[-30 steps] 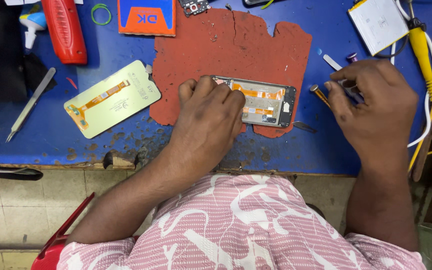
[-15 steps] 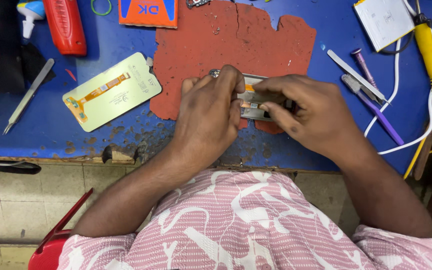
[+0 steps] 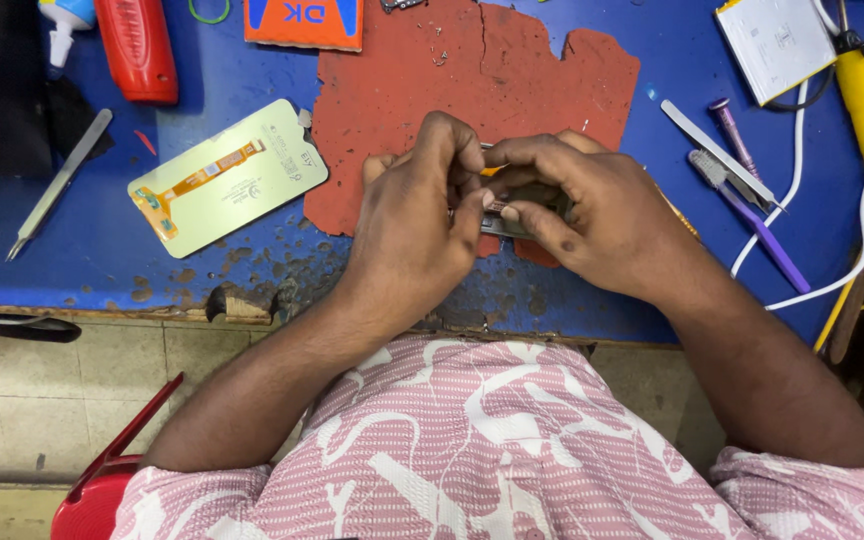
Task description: The person disassembles a mobile phone on a workbench, using tweezers and a screwdriver to remove screws and internal components. They detach a small black part, place it on the phone, and continue adjusting internal parts with tools.
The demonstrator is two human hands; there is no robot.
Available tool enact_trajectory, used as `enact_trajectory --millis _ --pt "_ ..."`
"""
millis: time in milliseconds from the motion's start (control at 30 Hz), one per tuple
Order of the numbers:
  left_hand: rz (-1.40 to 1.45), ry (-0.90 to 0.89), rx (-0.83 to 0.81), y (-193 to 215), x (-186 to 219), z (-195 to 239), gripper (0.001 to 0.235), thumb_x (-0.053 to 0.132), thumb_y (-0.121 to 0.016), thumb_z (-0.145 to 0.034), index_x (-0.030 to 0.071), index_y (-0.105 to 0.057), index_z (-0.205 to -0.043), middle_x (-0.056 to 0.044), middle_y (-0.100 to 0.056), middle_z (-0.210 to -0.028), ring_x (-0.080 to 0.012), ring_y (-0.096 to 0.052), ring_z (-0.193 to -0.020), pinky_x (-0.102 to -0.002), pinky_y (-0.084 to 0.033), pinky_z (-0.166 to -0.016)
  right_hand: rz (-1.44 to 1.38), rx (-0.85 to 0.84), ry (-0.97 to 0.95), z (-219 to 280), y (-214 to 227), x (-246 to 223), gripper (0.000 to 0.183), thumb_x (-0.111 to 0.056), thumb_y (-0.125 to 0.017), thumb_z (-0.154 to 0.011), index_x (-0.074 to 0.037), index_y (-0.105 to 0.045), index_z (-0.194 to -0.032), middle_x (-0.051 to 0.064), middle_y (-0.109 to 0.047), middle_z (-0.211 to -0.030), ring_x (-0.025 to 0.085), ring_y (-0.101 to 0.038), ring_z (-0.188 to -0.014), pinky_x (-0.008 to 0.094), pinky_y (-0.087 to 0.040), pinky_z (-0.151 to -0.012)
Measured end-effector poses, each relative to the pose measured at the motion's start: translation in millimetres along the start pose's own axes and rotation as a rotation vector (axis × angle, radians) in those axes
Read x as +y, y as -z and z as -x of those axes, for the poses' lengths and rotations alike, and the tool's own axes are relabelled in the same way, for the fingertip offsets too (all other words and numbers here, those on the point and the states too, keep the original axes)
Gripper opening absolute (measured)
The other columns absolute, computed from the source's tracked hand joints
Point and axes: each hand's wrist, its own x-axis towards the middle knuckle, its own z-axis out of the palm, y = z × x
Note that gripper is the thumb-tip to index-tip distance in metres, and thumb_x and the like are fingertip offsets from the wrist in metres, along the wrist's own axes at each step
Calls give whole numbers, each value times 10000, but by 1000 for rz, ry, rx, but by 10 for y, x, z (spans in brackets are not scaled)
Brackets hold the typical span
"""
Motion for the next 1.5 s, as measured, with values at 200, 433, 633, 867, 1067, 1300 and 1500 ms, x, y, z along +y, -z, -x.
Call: enact_trajectory --millis 200,433,633,867,1067,1300,1500 --pt "85 22 17 -1 -46 -1 287 73 -727 -958 105 -488 -1114 4 -662 -857 -114 -698 -780 -374 -432 -897 37 73 17 35 -85 -18 387 -99 -843 -859 -24 -627 -1170 99 -738 -1062 183 -770 -965 302 -644 -786" --pt "55 -84 122 71 -61 49 231 11 -693 -958 66 -582 -1152 -11 -691 -932 -157 -703 -869 -398 -428 -908 212 188 235 70 -127 43 240 -59 -865 -805 -60 -747 -1014 83 -745 -1013 211 -723 -915 323 -594 -770" --pt "-214 -327 131 283 -164 194 265 -45 -679 -915 46 -708 -1162 -68 -667 -1103 -239 -595 -1043 -436 -429 -951 343 195 315 50 -169 24 233 -75 -880 -803 -75 -788 -1018 51 -740 -1014 208 -701 -896 331 -585 -757" --pt "-382 -427 -1 288 -267 336 334 73 -776 -848 68 -762 -1181 -92 -590 -1277 -262 -520 -1163 -497 -337 -1014 448 186 360 24 -184 -57 218 -66 -867 -847 -37 -773 -1041 60 -730 -1023 221 -702 -915 337 -584 -748" --pt "-453 -414 -45 234 -344 352 371 151 -787 -859 103 -769 -1226 -85 -542 -1344 -263 -462 -1217 -521 -279 -1048 415 154 338 13 -169 -75 223 -58 -852 -841 -22 -775 -1047 74 -732 -1020 226 -699 -915 338 -580 -758" --pt "-458 -417 -55 214 -381 351 384 197 -788 -894 98 -756 -1263 -84 -537 -1354 -258 -436 -1231 -525 -254 -1058 437 158 330 6 -192 -47 215 -76 -854 -858 -22 -781 -1053 74 -738 -1021 220 -702 -918 326 -591 -770" --pt "-556 -447 -42 208 -382 363 394 224 -770 -917 93 -754 -1288 -73 -545 -1357 -248 -442 -1244 -527 -250 -1056 440 145 325 5 -183 -48 230 -57 -840 -857 -24 -781 -1077 79 -734 -1030 224 -696 -927 322 -595 -778"
